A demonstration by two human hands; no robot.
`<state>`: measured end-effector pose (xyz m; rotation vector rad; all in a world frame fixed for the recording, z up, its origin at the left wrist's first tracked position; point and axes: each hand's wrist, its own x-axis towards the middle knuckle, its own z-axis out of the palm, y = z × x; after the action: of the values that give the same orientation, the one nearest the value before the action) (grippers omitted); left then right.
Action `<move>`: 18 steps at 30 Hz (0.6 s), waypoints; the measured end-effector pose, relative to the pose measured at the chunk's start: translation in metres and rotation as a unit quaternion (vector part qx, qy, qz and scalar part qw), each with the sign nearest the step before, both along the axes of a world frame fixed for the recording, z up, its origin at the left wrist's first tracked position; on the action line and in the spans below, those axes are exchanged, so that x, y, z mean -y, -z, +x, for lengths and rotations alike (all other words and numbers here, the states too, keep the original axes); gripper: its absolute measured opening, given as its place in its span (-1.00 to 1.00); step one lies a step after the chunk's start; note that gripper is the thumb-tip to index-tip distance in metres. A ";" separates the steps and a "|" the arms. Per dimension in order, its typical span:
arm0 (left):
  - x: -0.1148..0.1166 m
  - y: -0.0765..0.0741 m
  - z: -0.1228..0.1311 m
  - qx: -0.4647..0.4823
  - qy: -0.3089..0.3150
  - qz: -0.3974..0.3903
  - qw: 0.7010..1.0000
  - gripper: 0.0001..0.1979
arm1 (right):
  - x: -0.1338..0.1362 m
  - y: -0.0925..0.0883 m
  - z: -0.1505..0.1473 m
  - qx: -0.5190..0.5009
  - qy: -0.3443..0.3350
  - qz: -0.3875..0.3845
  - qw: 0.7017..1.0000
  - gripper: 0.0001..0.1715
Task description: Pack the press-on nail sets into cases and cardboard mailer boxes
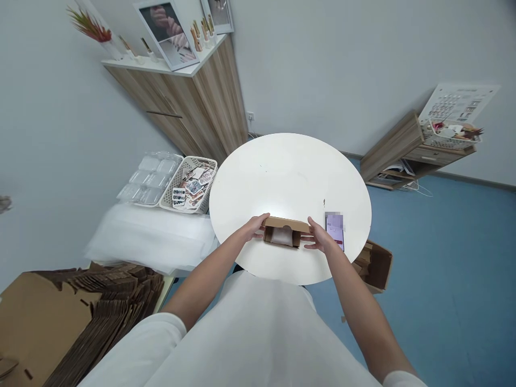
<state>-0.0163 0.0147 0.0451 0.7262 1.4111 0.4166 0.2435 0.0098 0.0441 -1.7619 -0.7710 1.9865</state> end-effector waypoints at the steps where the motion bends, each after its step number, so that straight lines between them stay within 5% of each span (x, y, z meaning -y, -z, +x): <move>1: -0.002 0.000 -0.001 0.001 0.005 -0.011 1.000 -0.47 | -0.001 -0.002 0.000 0.000 -0.004 -0.006 1.000 -0.41; 10: -0.003 0.001 0.004 -0.034 0.042 0.006 0.999 -0.61 | -0.002 -0.006 -0.008 0.081 -0.043 0.010 0.996 -0.53; 18: 0.019 0.013 0.007 -0.232 0.118 0.172 0.950 -0.71 | 0.017 0.010 -0.008 0.141 -0.052 0.127 0.980 -0.52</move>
<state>-0.0096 -0.0043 0.0325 1.3302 1.6804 0.3172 0.2351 -0.0069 0.0336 -1.9000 -1.1752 1.6282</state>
